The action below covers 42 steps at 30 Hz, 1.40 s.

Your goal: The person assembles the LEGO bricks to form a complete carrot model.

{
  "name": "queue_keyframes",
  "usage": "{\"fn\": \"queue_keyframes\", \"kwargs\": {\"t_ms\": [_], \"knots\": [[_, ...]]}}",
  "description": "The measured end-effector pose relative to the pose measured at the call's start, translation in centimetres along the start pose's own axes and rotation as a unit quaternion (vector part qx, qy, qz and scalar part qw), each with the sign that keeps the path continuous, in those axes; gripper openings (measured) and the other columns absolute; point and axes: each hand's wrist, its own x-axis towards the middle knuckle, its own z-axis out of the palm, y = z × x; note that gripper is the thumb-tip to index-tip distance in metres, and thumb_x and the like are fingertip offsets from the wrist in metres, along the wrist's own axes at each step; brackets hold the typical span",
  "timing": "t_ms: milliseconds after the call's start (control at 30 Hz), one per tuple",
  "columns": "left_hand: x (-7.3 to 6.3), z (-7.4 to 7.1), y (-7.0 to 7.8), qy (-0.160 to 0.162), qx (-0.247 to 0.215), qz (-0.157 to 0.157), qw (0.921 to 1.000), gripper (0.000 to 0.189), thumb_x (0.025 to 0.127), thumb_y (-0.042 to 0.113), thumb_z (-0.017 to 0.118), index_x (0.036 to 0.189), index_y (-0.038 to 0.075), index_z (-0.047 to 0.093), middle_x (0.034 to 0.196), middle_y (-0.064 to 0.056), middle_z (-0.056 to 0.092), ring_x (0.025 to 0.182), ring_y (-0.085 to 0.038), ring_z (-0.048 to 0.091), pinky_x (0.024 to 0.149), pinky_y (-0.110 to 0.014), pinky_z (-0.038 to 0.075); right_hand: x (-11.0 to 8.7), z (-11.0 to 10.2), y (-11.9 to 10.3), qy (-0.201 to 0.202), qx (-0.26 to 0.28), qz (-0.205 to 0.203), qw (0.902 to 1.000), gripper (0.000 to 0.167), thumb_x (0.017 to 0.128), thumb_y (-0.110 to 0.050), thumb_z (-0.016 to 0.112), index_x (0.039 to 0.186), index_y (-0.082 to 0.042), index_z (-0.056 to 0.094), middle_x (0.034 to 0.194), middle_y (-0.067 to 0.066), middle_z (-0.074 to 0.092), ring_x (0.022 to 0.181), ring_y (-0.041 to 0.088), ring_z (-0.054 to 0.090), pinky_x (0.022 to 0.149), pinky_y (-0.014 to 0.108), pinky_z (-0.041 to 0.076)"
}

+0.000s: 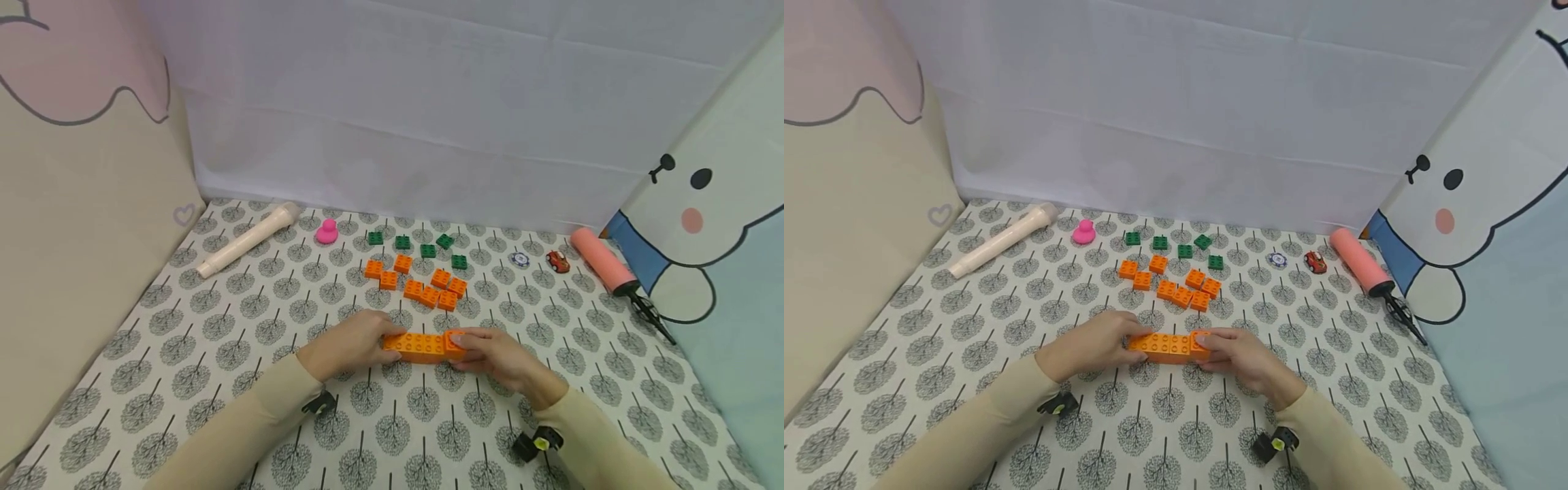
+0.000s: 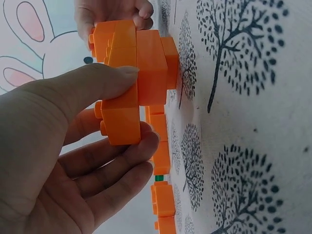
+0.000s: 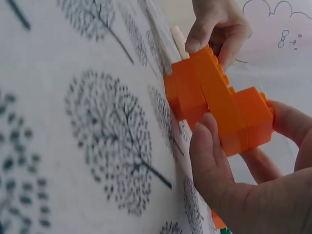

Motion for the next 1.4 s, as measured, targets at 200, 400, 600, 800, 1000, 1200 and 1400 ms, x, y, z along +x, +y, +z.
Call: {"fn": "queue_keyframes", "kwargs": {"t_ms": [200,400,600,800,1000,1200,1400], "knots": [[0.2,0.2,0.0,-0.001,-0.003,-0.013,0.9999,0.046,0.089,0.027,0.074,0.131,0.009,0.065,0.123,-0.007,0.069,0.103,-0.015,0.065,0.094,-0.032,0.053,0.1,-0.4,-0.4,-0.013,-0.035,0.007,0.9993,0.053,0.099,-0.023,0.061,0.140,0.009,0.047,0.127,0.025,0.058,0.100,0.026,0.069,0.094,0.039,0.055],[0.3,0.3,-0.1,0.006,-0.003,-0.010,0.9999,0.048,0.087,0.027,0.076,0.130,0.008,0.066,0.125,-0.007,0.068,0.109,-0.018,0.065,0.098,-0.032,0.052,0.0,-1.3,-2.1,0.033,-0.231,-0.028,0.9720,0.059,0.100,-0.046,0.056,0.141,-0.004,0.053,0.129,0.016,0.063,0.109,0.028,0.065,0.098,0.046,0.052],[0.2,0.5,-0.3,0.014,-0.008,-0.003,0.9999,0.047,0.086,0.027,0.078,0.128,0.007,0.067,0.124,-0.009,0.069,0.109,-0.019,0.065,0.098,-0.032,0.052,1.8,-3.1,-4.0,0.138,-0.474,-0.144,0.8575,0.051,0.100,-0.033,0.060,0.140,-0.002,0.054,0.131,0.020,0.061,0.115,0.037,0.060,0.094,0.053,0.051],[0.3,0.6,-0.4,0.012,-0.008,-0.008,0.9999,0.047,0.086,0.027,0.077,0.128,0.008,0.067,0.125,-0.007,0.068,0.110,-0.019,0.065,0.099,-0.033,0.051,4.7,-4.9,-5.1,0.118,-0.529,-0.172,0.8222,0.051,0.097,-0.022,0.065,0.141,0.002,0.052,0.135,0.022,0.058,0.120,0.039,0.057,0.097,0.057,0.048],[0.4,0.5,-0.1,0.005,-0.003,-0.009,0.9999,0.048,0.087,0.029,0.077,0.130,0.009,0.066,0.127,-0.006,0.067,0.114,-0.018,0.064,0.101,-0.033,0.050,6.8,-5.4,-5.1,0.084,-0.564,-0.143,0.8085,0.056,0.094,-0.022,0.068,0.142,0.001,0.051,0.136,0.021,0.058,0.120,0.039,0.057,0.098,0.056,0.048],[0.5,0.5,-0.1,0.000,0.003,-0.012,0.9999,0.049,0.087,0.029,0.076,0.132,0.011,0.065,0.126,-0.005,0.068,0.111,-0.016,0.064,0.099,-0.030,0.051,7.4,-5.1,-4.8,0.075,-0.565,-0.142,0.8090,0.056,0.095,-0.017,0.068,0.142,0.004,0.049,0.135,0.024,0.057,0.121,0.041,0.056,0.102,0.056,0.046],[0.7,0.7,-0.2,0.003,0.002,-0.009,1.0000,0.049,0.087,0.030,0.076,0.130,0.010,0.065,0.124,-0.006,0.069,0.109,-0.016,0.065,0.098,-0.030,0.051,8.0,-5.1,-4.9,0.079,-0.560,-0.144,0.8120,0.052,0.094,-0.017,0.068,0.139,0.004,0.053,0.131,0.022,0.061,0.118,0.038,0.059,0.101,0.054,0.046]]}}
